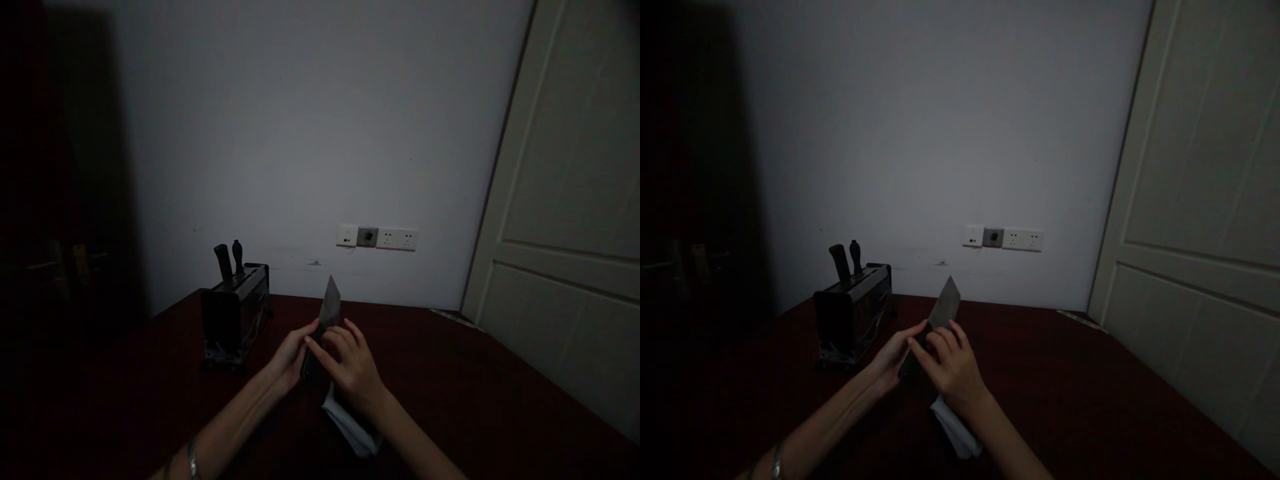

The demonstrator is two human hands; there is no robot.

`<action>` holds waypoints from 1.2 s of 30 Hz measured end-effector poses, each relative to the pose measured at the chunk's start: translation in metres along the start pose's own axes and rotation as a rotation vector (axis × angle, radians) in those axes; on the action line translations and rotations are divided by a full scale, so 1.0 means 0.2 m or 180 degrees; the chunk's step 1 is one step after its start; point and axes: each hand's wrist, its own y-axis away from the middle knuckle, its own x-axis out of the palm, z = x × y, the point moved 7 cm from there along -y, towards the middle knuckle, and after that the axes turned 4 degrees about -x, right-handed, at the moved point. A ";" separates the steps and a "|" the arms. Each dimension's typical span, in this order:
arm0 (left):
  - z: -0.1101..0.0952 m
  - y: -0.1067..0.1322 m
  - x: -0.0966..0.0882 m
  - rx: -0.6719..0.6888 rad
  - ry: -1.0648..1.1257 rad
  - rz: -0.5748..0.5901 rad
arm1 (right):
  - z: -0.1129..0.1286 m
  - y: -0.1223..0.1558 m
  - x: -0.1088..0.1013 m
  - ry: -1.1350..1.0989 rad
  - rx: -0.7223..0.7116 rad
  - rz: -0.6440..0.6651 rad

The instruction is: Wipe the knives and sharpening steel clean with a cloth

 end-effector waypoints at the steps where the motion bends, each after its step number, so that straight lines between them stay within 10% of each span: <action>1: -0.01 0.00 0.00 0.0052 -0.0006 0.0011 | 0.00 0.01 0.01 0.0017 0.0007 0.0118; 12: -0.19 -0.05 -0.08 0.0727 -0.0253 0.0432 | -0.21 0.31 -0.02 -0.0066 0.0712 0.0729; 25: 0.01 -0.16 -0.25 0.0268 0.0387 0.0679 | -0.25 0.77 0.21 -0.1687 0.2917 0.2184; 36: 0.07 -0.12 -0.24 0.0188 0.0476 0.1098 | -0.16 0.76 0.22 -0.1200 0.2808 0.2476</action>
